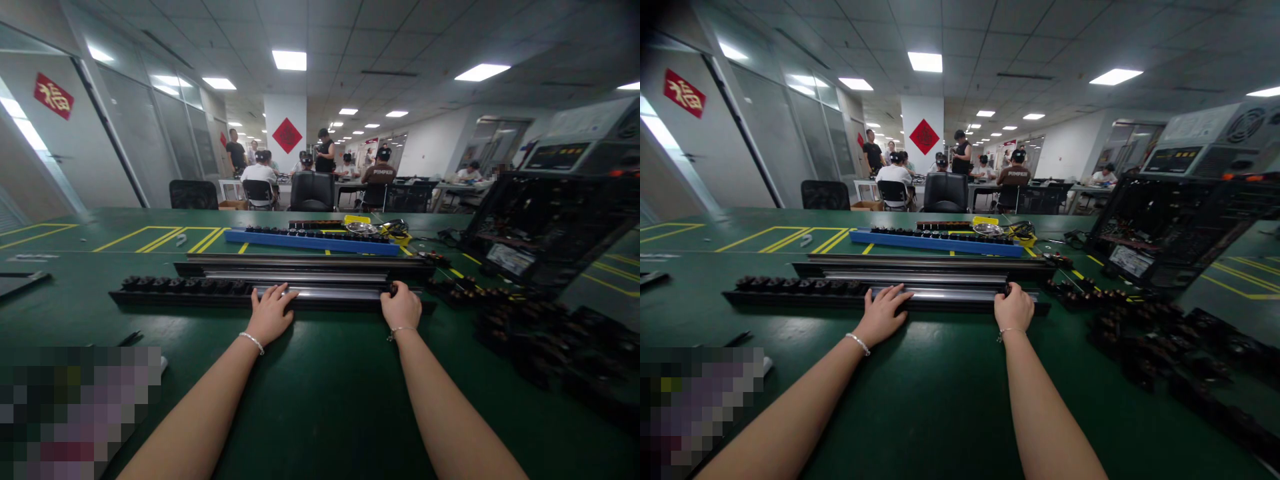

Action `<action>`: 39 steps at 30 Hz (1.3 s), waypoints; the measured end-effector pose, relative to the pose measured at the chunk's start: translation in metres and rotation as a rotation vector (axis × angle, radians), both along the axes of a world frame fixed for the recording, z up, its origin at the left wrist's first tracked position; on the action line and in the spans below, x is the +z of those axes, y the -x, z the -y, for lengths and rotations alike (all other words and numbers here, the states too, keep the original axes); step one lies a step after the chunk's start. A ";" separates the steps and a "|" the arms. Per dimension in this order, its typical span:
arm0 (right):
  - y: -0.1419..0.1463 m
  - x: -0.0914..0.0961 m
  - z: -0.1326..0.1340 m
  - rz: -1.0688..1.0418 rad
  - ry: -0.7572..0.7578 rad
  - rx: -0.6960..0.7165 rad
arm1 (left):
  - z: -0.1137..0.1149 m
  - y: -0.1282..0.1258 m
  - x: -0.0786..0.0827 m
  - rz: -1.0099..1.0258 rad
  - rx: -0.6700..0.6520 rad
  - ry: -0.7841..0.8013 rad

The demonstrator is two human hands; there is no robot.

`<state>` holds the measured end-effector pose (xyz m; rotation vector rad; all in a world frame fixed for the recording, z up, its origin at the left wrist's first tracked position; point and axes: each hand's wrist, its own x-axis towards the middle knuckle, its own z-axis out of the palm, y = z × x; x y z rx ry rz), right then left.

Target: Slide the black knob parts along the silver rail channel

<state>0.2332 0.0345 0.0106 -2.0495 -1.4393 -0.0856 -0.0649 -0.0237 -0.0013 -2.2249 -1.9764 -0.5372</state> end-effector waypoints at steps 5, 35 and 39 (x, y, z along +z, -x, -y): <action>-0.001 0.000 0.000 0.028 0.025 0.014 | 0.000 0.000 0.000 0.004 -0.003 0.002; -0.015 0.001 -0.001 0.006 0.100 0.014 | 0.002 -0.002 0.003 0.003 0.007 0.007; -0.015 0.001 -0.002 -0.003 0.100 0.010 | 0.002 -0.001 0.003 0.004 0.010 0.013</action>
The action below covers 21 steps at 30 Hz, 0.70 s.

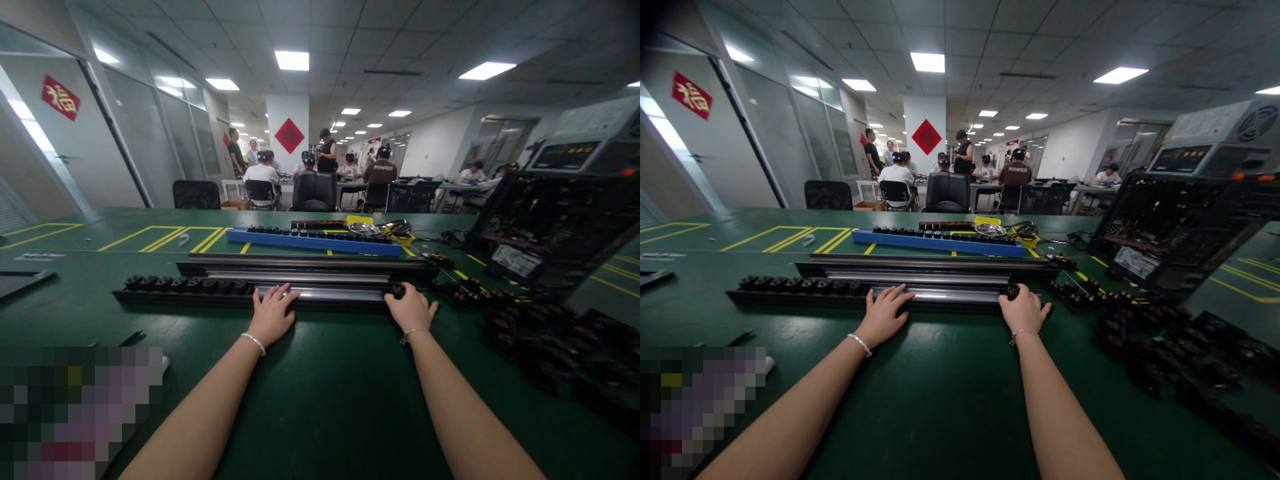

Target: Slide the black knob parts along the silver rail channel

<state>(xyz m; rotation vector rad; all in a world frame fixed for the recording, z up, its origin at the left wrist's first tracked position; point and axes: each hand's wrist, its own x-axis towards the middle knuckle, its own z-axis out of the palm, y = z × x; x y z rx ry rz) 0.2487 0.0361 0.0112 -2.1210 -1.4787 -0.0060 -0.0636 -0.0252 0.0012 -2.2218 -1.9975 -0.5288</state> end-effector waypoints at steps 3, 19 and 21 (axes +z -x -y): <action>-0.001 0.000 0.000 -0.006 0.010 -0.002 | 0.000 0.000 0.000 -0.001 -0.001 -0.004; -0.009 -0.005 0.000 0.018 -0.058 -0.046 | 0.000 0.000 0.000 -0.003 -0.001 0.000; -0.010 -0.005 0.001 0.007 -0.072 -0.064 | 0.001 0.000 0.001 -0.001 0.004 0.004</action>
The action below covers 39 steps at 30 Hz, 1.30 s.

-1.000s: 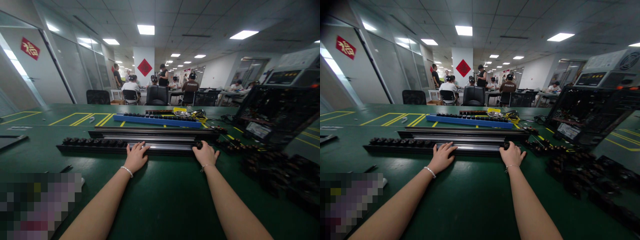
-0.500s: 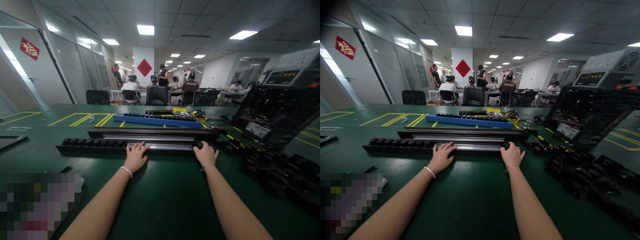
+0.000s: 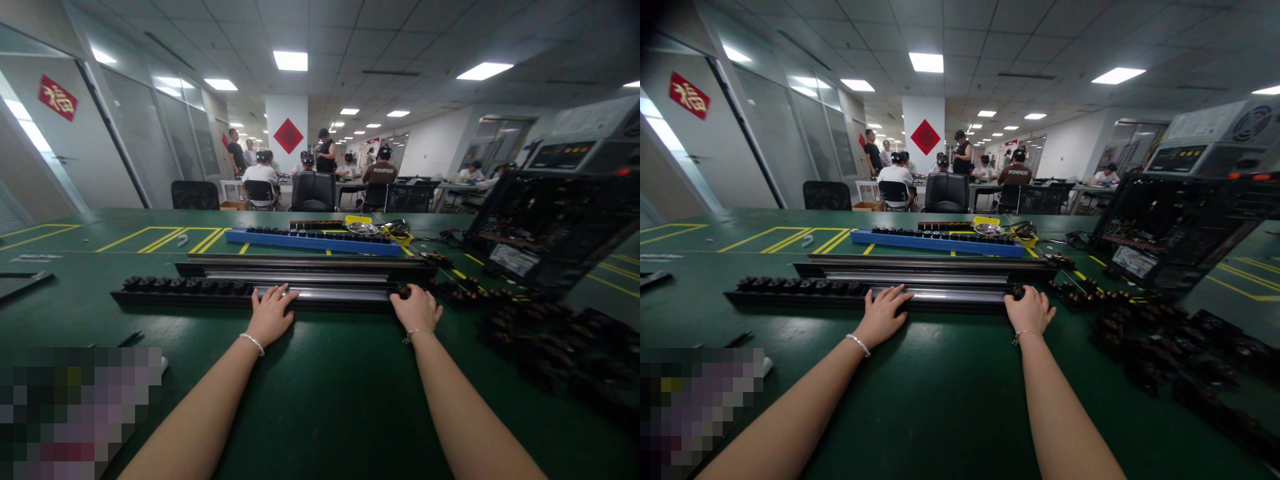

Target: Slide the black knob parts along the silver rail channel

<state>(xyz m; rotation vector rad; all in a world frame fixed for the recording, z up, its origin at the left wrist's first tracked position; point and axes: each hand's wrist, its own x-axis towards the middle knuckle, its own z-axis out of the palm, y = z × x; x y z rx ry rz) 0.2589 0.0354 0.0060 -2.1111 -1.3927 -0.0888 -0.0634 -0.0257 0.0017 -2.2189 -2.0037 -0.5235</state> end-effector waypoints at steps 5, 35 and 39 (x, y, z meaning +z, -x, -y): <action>-0.001 0.002 0.001 -0.034 0.015 0.005 | 0.000 0.000 0.001 0.000 -0.003 0.003; -0.009 0.001 -0.001 -0.070 0.017 -0.021 | -0.002 0.002 -0.005 0.005 -0.012 -0.029; -0.010 0.000 -0.001 -0.049 -0.001 -0.021 | -0.002 0.002 -0.004 0.005 -0.014 -0.027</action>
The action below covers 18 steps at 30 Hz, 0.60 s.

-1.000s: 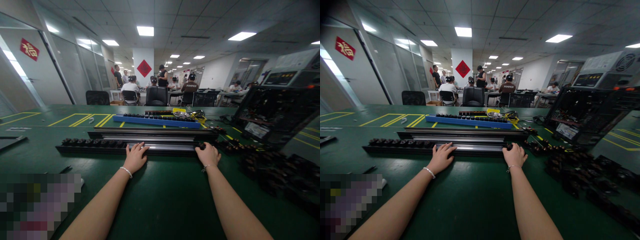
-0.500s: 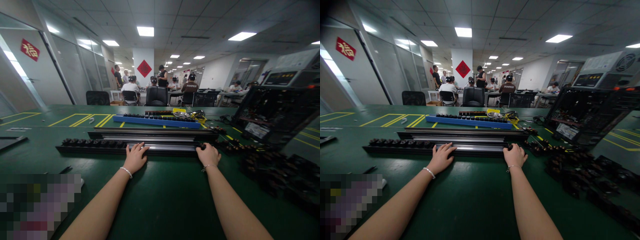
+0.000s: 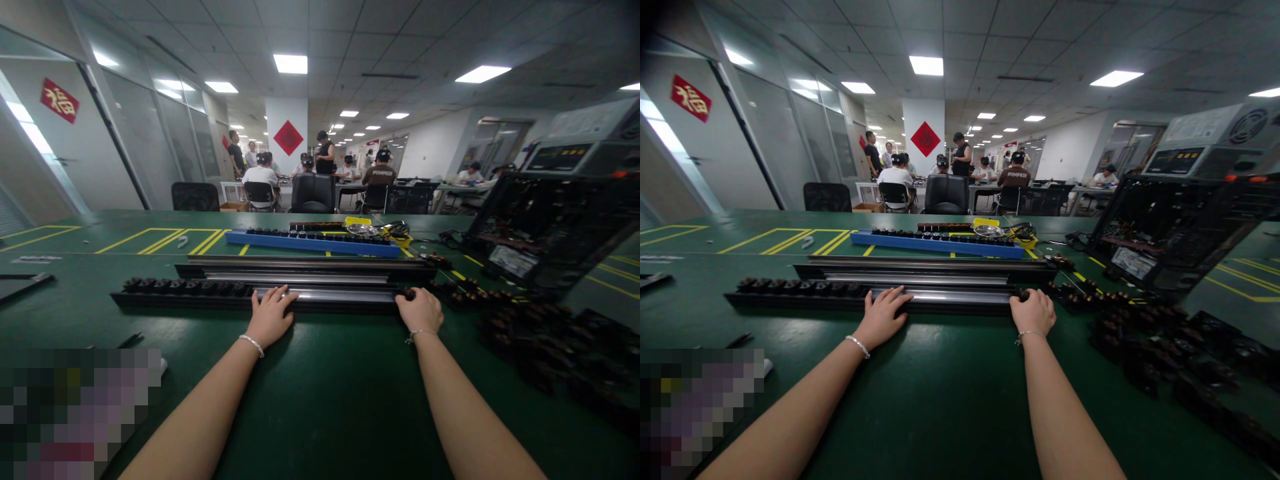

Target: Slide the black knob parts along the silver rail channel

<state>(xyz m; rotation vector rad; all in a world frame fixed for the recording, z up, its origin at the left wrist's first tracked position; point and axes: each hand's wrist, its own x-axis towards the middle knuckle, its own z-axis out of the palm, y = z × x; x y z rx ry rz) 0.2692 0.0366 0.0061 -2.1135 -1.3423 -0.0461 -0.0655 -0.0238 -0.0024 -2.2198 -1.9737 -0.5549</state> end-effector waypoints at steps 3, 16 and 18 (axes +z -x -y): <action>-0.002 0.000 0.000 0.009 0.027 -0.001 | 0.000 0.000 0.001 0.001 -0.004 0.003; -0.015 0.008 -0.001 -0.001 0.158 0.033 | 0.000 0.000 -0.001 0.000 0.000 -0.006; -0.016 0.008 -0.001 -0.006 0.152 0.032 | 0.000 0.000 -0.001 0.002 0.002 -0.012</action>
